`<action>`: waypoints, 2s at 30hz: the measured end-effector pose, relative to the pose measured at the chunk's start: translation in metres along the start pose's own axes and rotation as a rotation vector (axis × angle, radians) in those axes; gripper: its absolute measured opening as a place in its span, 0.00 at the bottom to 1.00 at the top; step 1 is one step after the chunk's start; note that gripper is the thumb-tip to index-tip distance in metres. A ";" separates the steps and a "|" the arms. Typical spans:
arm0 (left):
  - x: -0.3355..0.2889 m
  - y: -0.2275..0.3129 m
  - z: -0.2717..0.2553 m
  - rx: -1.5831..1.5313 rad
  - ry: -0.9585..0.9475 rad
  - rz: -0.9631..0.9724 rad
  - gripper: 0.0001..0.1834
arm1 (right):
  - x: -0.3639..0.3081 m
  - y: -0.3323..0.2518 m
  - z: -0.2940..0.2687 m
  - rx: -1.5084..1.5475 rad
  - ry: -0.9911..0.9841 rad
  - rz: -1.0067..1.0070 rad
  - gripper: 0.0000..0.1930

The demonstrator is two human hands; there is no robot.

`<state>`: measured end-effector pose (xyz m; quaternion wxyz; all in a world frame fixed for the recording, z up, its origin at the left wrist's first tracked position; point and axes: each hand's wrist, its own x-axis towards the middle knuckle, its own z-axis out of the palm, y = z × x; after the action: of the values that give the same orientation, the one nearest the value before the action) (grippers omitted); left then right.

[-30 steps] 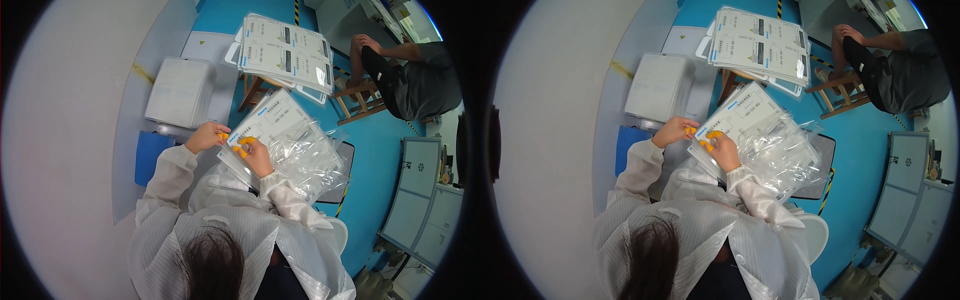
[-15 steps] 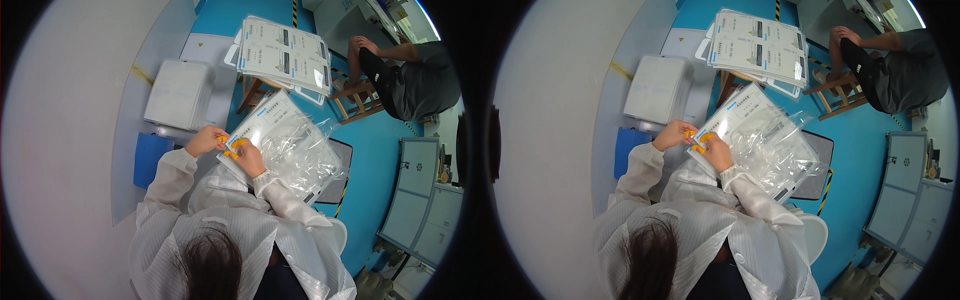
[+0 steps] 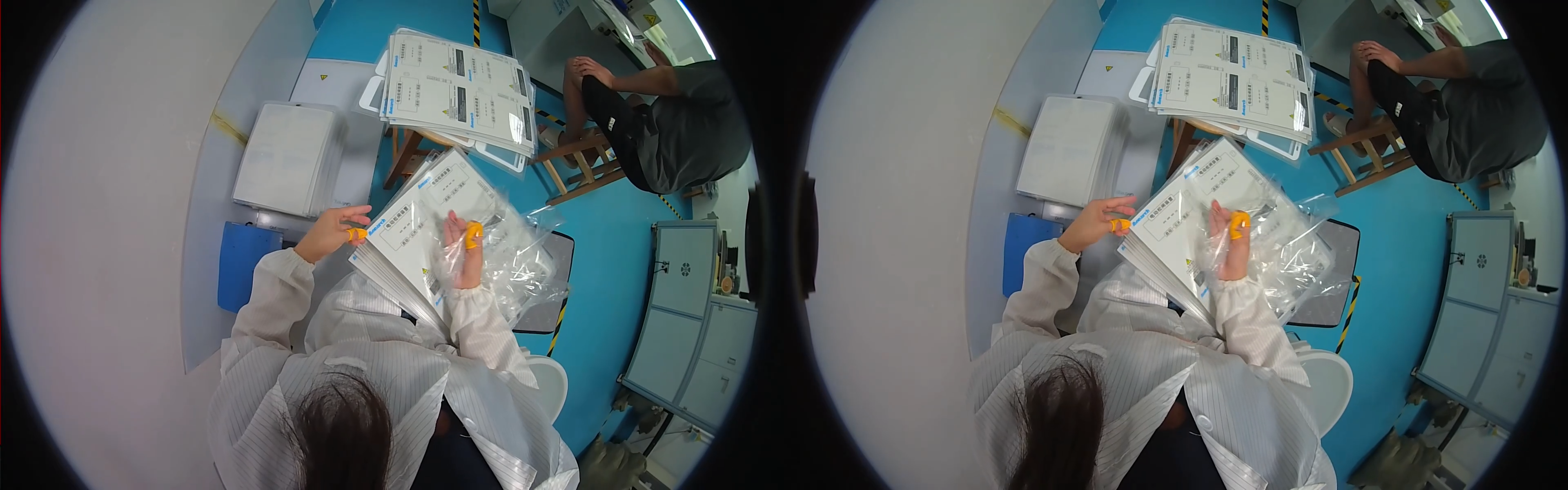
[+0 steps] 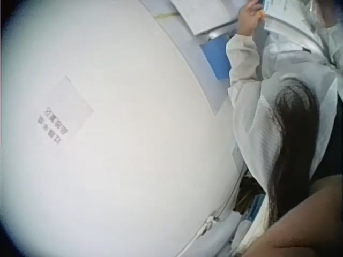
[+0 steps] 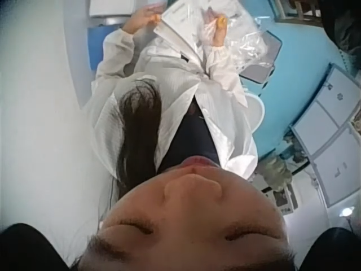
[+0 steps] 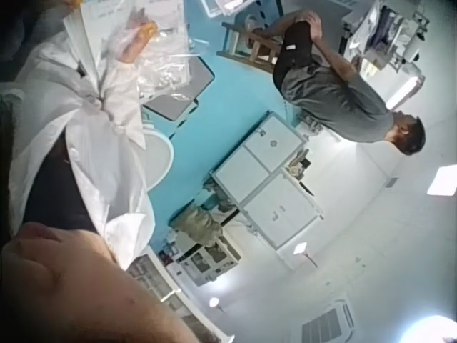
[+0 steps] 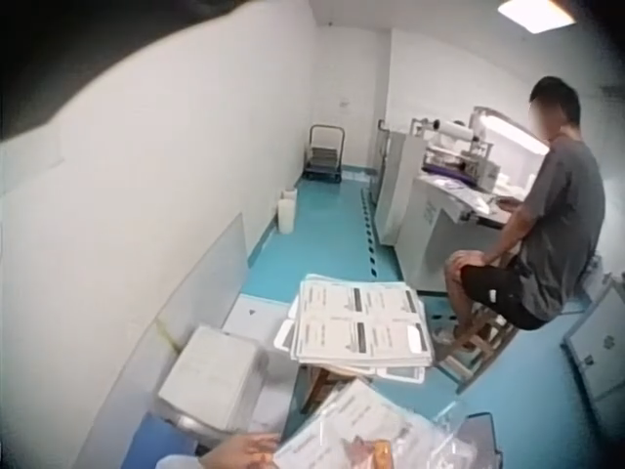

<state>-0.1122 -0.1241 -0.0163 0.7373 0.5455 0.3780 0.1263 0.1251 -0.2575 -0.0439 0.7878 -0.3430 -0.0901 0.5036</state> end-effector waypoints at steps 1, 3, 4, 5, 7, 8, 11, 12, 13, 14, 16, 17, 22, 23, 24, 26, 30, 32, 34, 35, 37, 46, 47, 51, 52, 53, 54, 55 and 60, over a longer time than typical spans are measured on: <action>0.003 0.005 -0.002 0.006 -0.003 0.002 0.28 | 0.001 -0.004 -0.008 0.193 0.046 0.029 0.08; 0.009 0.017 -0.007 -0.028 -0.285 0.020 0.24 | 0.001 -0.001 -0.018 0.155 0.036 0.023 0.07; 0.016 0.018 -0.008 -0.025 -0.279 0.021 0.24 | 0.000 0.000 -0.017 0.109 0.024 0.030 0.07; 0.028 0.016 -0.006 -0.015 -0.296 0.048 0.23 | -0.002 0.002 -0.017 0.113 0.019 0.033 0.07; 0.047 0.024 0.008 0.001 -0.317 0.080 0.22 | -0.002 0.005 -0.012 0.018 -0.073 0.033 0.07; 0.056 0.033 0.021 0.157 -0.271 0.118 0.21 | -0.002 0.005 -0.010 0.020 -0.074 0.027 0.07; 0.066 0.039 0.039 0.310 -0.197 0.154 0.20 | -0.009 -0.010 -0.002 -0.040 -0.078 -0.006 0.08; 0.069 0.039 0.044 0.304 -0.171 0.150 0.20 | -0.013 -0.022 0.001 -0.039 -0.025 -0.028 0.08; 0.070 0.034 0.044 0.309 -0.179 0.152 0.20 | -0.017 -0.032 -0.002 -0.037 0.028 -0.048 0.08; 0.070 0.027 0.039 0.281 -0.157 0.129 0.20 | -0.021 -0.047 -0.015 -0.092 0.040 -0.145 0.08; 0.064 0.026 0.030 0.254 -0.151 0.107 0.21 | -0.030 -0.097 -0.065 -0.150 0.147 -0.347 0.07; 0.055 0.030 0.024 0.218 -0.132 0.114 0.20 | -0.043 -0.130 -0.062 -0.328 0.432 -0.404 0.06; 0.063 0.042 -0.028 0.137 0.176 0.262 0.17 | -0.165 -0.317 -0.212 0.223 -0.010 -0.651 0.07; 0.072 0.042 -0.038 0.117 0.236 0.295 0.17 | -0.182 -0.327 -0.204 -0.068 0.634 -1.035 0.06; 0.087 0.046 -0.047 0.092 0.277 0.336 0.17 | -0.221 -0.348 -0.228 -0.144 0.447 -1.086 0.05; 0.115 0.051 -0.066 0.052 0.293 0.362 0.17 | -0.258 -0.367 -0.252 -0.217 0.259 -1.123 0.04; 0.156 0.093 -0.054 -0.199 0.342 0.368 0.17 | -0.297 -0.356 -0.243 -1.134 1.131 -1.366 0.12; 0.178 0.101 -0.055 -0.253 0.351 0.363 0.17 | -0.288 -0.341 -0.220 -1.047 1.173 -1.395 0.07; 0.207 0.111 -0.050 -0.310 0.346 0.355 0.18 | -0.310 -0.353 -0.232 -0.563 0.758 -1.322 0.05; 0.221 0.116 -0.048 -0.324 0.375 0.359 0.17 | -0.318 -0.358 -0.239 -0.103 0.340 -1.166 0.05; 0.233 0.127 -0.029 -0.329 0.449 0.313 0.16 | -0.308 -0.351 -0.212 -0.057 0.421 -1.184 0.07; 0.303 0.090 -0.053 0.201 0.837 0.336 0.12 | -0.280 -0.338 -0.106 -0.265 0.178 -1.177 0.12; 0.307 0.082 -0.066 0.238 0.896 0.365 0.10 | -0.263 -0.330 -0.077 -0.349 0.197 -1.196 0.12; 0.305 0.093 -0.051 0.391 0.903 0.293 0.09 | -0.211 -0.276 -0.013 -0.631 0.599 -1.188 0.17; 0.301 0.095 -0.050 0.423 0.910 0.280 0.09 | -0.201 -0.263 0.002 -0.804 0.520 -1.067 0.19; 0.290 0.093 -0.059 0.466 0.949 0.262 0.09 | -0.183 -0.250 0.006 -0.950 0.415 -0.922 0.22; 0.291 0.092 -0.059 0.466 0.948 0.261 0.09 | -0.169 -0.232 0.013 -0.973 0.350 -0.810 0.23; 0.290 0.088 -0.061 0.501 0.988 0.328 0.09 | -0.153 -0.212 0.019 -0.991 0.277 -0.692 0.25; 0.242 0.093 -0.035 0.522 0.803 0.496 0.10 | -0.085 -0.116 0.059 -1.272 -0.237 -0.174 0.13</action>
<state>0.0498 0.0799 -0.0385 0.3225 0.6925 0.5087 0.3972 0.1408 -0.3338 0.0913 0.4539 -0.6757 -0.4843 0.3208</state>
